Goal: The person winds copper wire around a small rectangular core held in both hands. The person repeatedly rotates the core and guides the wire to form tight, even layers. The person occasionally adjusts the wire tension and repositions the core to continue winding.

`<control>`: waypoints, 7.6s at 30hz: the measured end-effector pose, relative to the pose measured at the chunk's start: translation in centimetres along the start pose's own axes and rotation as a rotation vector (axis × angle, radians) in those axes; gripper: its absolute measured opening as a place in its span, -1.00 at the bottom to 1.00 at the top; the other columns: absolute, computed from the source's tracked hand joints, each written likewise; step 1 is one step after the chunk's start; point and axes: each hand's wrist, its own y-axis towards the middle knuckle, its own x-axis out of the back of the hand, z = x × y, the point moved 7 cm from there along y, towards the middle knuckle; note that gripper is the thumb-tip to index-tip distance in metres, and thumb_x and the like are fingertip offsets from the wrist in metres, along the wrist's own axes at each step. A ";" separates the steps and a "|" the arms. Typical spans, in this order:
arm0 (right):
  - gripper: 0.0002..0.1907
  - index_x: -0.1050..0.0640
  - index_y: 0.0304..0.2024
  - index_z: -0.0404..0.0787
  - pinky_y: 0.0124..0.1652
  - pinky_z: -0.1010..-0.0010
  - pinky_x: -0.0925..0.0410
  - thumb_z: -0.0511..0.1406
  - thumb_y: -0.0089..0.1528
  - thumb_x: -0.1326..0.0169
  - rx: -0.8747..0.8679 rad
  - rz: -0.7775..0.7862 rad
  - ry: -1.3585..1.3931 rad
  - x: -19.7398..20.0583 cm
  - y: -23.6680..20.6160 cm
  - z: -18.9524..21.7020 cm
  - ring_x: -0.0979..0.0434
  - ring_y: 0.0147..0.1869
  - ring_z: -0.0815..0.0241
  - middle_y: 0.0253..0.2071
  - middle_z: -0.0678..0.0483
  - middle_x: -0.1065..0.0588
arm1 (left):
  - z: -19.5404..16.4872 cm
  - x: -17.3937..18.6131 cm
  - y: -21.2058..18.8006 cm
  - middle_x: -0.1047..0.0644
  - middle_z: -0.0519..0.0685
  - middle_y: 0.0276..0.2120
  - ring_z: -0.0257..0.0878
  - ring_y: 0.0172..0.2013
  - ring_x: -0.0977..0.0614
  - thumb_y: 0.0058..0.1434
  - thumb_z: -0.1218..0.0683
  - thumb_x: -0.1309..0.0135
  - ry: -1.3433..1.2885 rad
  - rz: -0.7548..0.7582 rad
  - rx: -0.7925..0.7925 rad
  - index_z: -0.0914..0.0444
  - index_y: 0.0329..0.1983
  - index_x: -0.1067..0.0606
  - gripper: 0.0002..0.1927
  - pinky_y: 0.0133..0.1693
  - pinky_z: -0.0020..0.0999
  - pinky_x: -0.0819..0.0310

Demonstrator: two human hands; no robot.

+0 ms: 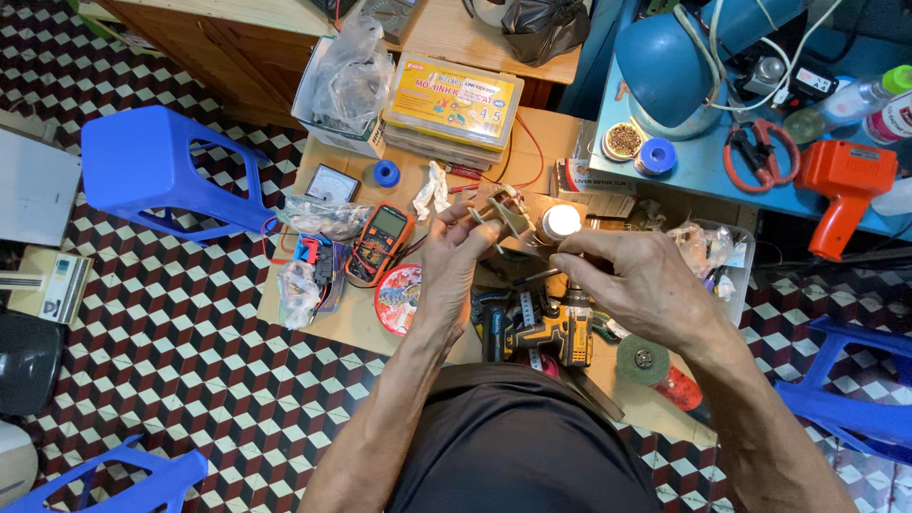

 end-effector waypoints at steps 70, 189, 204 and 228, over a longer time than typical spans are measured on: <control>-0.83 -0.63 -0.18 -0.18 -0.33 0.22 -0.41 -0.28 0.20 -0.20 0.340 -0.149 -0.188 0.4 -0.7 1.9 -0.58 -0.27 0.04 -0.34 0.03 -0.52 | -2.4 -3.5 -8.6 -0.55 0.03 0.02 -0.25 0.02 -0.59 0.08 0.10 -0.35 0.519 0.500 -0.063 0.24 0.27 -0.33 -0.30 0.10 -0.29 -0.51; -0.85 -0.60 -0.26 -0.27 -0.36 0.25 -0.40 -0.31 0.19 -0.23 0.480 -0.247 -0.368 1.9 0.8 3.4 -0.53 -0.27 0.10 -0.38 0.05 -0.45 | -2.7 -4.1 -3.6 -0.60 0.10 0.00 -0.26 -0.06 -0.67 0.09 0.10 -0.36 0.406 0.341 -0.058 0.34 0.29 -0.32 -0.27 -0.02 -0.37 -0.62; -0.80 -0.60 -0.20 -0.27 -0.34 0.31 -0.41 -0.31 0.15 -0.24 0.549 -0.212 -0.350 2.1 1.0 3.6 -0.53 -0.27 0.13 -0.36 0.06 -0.47 | -3.3 -3.9 -4.2 -0.59 0.11 0.03 -0.14 0.10 -0.65 0.08 0.03 -0.34 0.696 0.412 -0.214 0.24 0.28 -0.35 -0.29 0.15 -0.20 -0.55; -0.82 -0.64 -0.17 -0.17 -0.39 0.35 -0.43 -0.24 0.24 -0.15 0.236 -0.026 -0.082 -0.4 4.3 -2.8 -0.57 -0.36 0.22 -0.38 0.10 -0.53 | -4.3 -5.4 -6.3 -0.57 0.05 0.10 -0.15 0.16 -0.62 0.07 0.07 -0.33 0.747 0.588 -0.239 0.19 0.28 -0.34 -0.31 0.22 -0.24 -0.51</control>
